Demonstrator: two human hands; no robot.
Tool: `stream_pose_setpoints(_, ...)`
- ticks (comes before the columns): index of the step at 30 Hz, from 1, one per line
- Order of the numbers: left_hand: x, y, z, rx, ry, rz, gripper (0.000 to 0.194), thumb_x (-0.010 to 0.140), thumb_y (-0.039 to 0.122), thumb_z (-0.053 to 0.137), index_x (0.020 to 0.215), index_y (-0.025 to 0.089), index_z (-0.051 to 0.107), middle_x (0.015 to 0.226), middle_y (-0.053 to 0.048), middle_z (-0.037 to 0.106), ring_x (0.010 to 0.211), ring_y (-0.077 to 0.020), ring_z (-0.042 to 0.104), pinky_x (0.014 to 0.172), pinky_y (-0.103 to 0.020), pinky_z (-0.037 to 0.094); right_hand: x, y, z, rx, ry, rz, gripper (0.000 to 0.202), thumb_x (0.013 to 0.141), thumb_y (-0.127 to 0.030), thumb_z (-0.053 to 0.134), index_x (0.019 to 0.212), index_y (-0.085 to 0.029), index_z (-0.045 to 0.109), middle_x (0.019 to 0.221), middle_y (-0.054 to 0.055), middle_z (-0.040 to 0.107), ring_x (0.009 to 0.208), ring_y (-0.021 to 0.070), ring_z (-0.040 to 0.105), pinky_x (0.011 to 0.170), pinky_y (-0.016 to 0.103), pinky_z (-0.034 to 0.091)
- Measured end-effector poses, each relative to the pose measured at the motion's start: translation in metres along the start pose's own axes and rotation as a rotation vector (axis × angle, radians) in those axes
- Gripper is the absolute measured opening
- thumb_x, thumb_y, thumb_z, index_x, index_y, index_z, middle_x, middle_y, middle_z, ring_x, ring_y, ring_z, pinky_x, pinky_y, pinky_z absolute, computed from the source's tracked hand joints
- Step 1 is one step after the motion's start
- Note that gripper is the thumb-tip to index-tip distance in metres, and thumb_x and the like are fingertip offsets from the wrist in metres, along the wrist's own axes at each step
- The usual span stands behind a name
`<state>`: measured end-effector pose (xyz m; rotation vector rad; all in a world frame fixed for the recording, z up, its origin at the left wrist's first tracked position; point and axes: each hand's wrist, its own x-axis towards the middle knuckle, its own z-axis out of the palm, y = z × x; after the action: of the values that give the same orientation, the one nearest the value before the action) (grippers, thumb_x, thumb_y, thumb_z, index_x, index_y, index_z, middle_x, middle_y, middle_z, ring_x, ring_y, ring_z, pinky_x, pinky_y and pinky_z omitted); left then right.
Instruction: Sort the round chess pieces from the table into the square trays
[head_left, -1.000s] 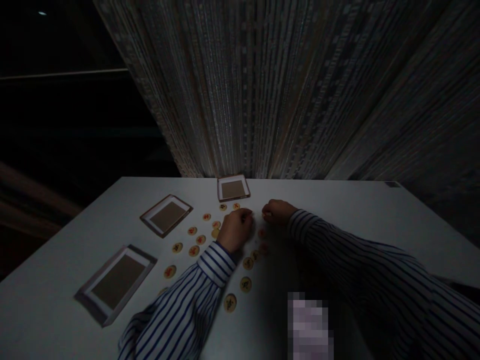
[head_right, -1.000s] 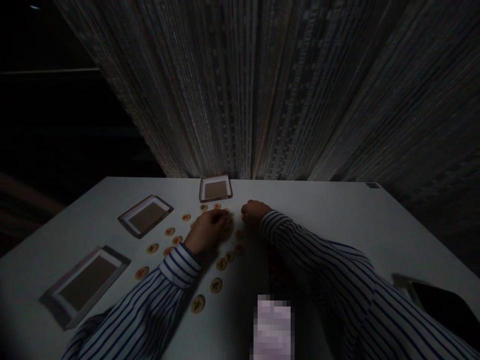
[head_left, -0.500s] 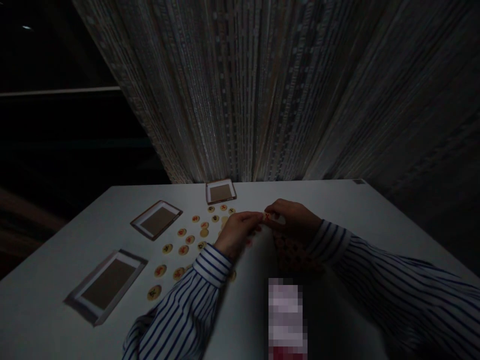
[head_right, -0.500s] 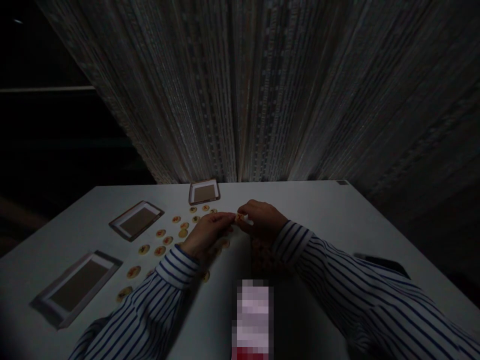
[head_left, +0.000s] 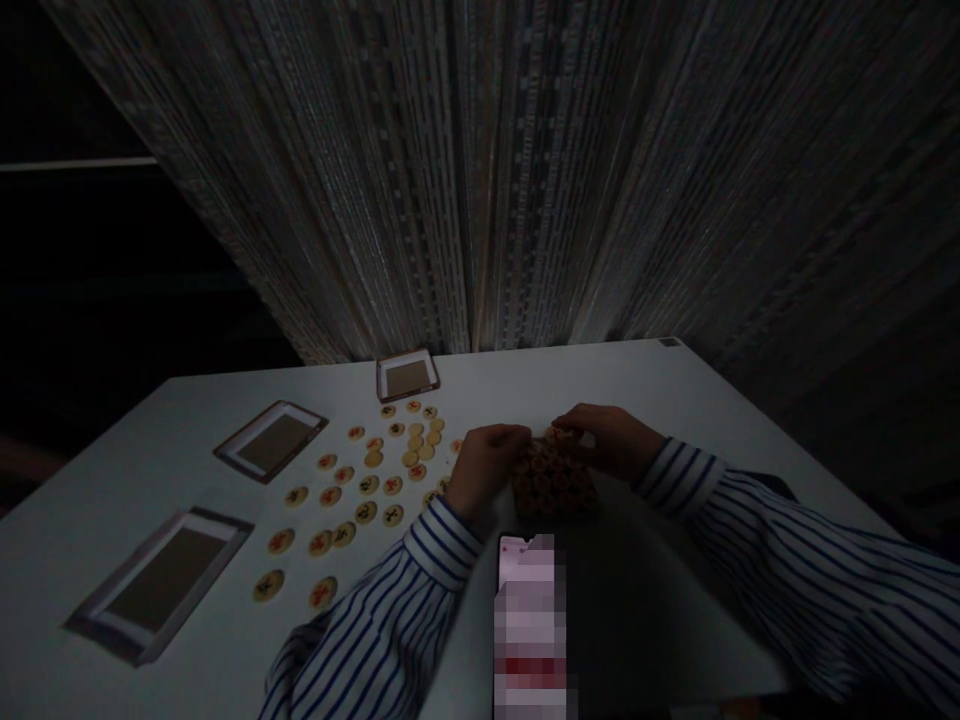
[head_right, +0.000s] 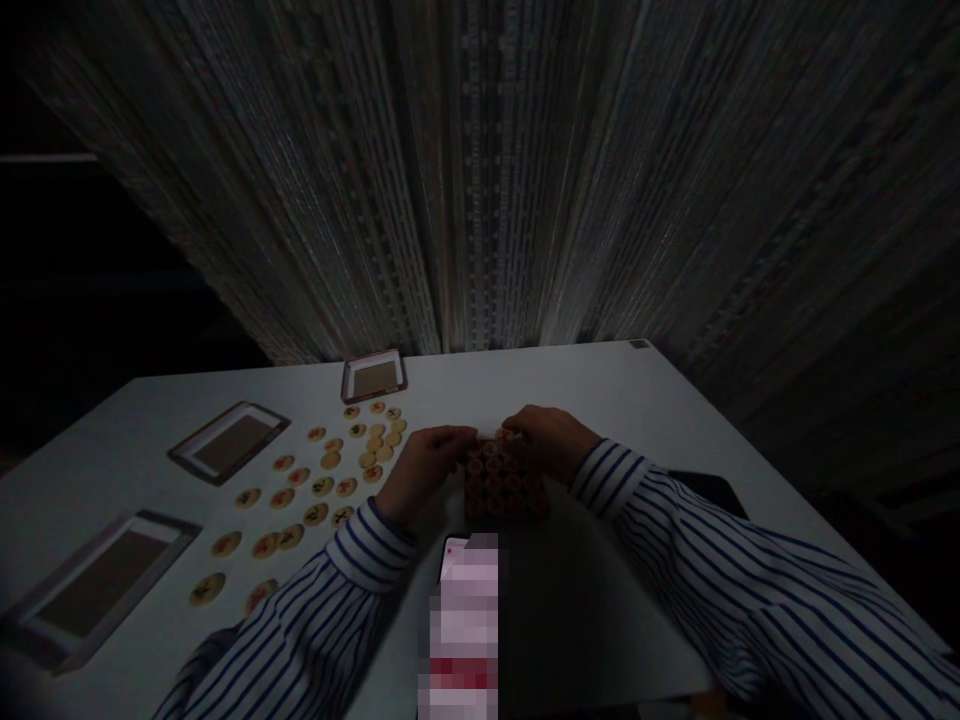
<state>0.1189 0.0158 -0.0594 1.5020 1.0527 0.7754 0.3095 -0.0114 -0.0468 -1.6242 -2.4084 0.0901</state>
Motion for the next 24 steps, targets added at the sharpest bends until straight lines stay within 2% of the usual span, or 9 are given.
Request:
stream_pose_setpoints(4, -0.006, -0.015, -0.009, 0.167, 0.104, 0.018, 0.025, 0.077, 0.028, 0.052, 0.085, 0.012, 0.069, 0.079, -0.007, 0.070, 0.071, -0.0162, 0.062, 0.063, -0.026, 0.046, 0.005, 0.014, 0.016, -0.059, -0.126, 0.071, 0.027, 0.076, -0.025, 0.053, 0.099, -0.017, 0.065, 0.090, 0.009, 0.066, 0.077, 0.0173, 0.061, 0.070, 0.028, 0.045)
stream_pose_setpoints(9, -0.010, -0.032, -0.012, 0.266, 0.117, 0.019, 0.027, 0.079, 0.031, 0.049, 0.088, 0.015, 0.068, 0.081, -0.007, 0.070, 0.073, -0.0166, 0.063, 0.063, -0.026, 0.046, 0.011, 0.020, 0.028, -0.072, -0.245, 0.083, 0.026, 0.080, -0.030, 0.048, 0.093, -0.017, 0.066, 0.088, 0.009, 0.066, 0.077, 0.0183, 0.061, 0.068, 0.027, 0.044)
stream_pose_setpoints(15, -0.010, -0.039, -0.011, 0.354, 0.124, 0.012, 0.027, 0.080, 0.031, 0.048, 0.089, 0.015, 0.068, 0.083, -0.007, 0.070, 0.076, -0.0174, 0.063, 0.066, -0.027, 0.046, 0.015, 0.017, 0.031, -0.097, -0.282, 0.090, 0.024, 0.081, -0.030, 0.047, 0.091, -0.019, 0.067, 0.086, 0.008, 0.066, 0.077, 0.0174, 0.060, 0.067, 0.026, 0.042)
stream_pose_setpoints(24, -0.009, -0.042, -0.012, 0.376, 0.117, -0.005, 0.027, 0.081, 0.031, 0.048, 0.088, 0.015, 0.068, 0.084, -0.007, 0.070, 0.077, -0.0172, 0.064, 0.065, -0.026, 0.046, 0.014, 0.021, 0.032, -0.058, -0.310, 0.090, 0.028, 0.081, -0.028, 0.047, 0.097, -0.018, 0.066, 0.093, 0.010, 0.065, 0.083, 0.0191, 0.060, 0.072, 0.028, 0.043)
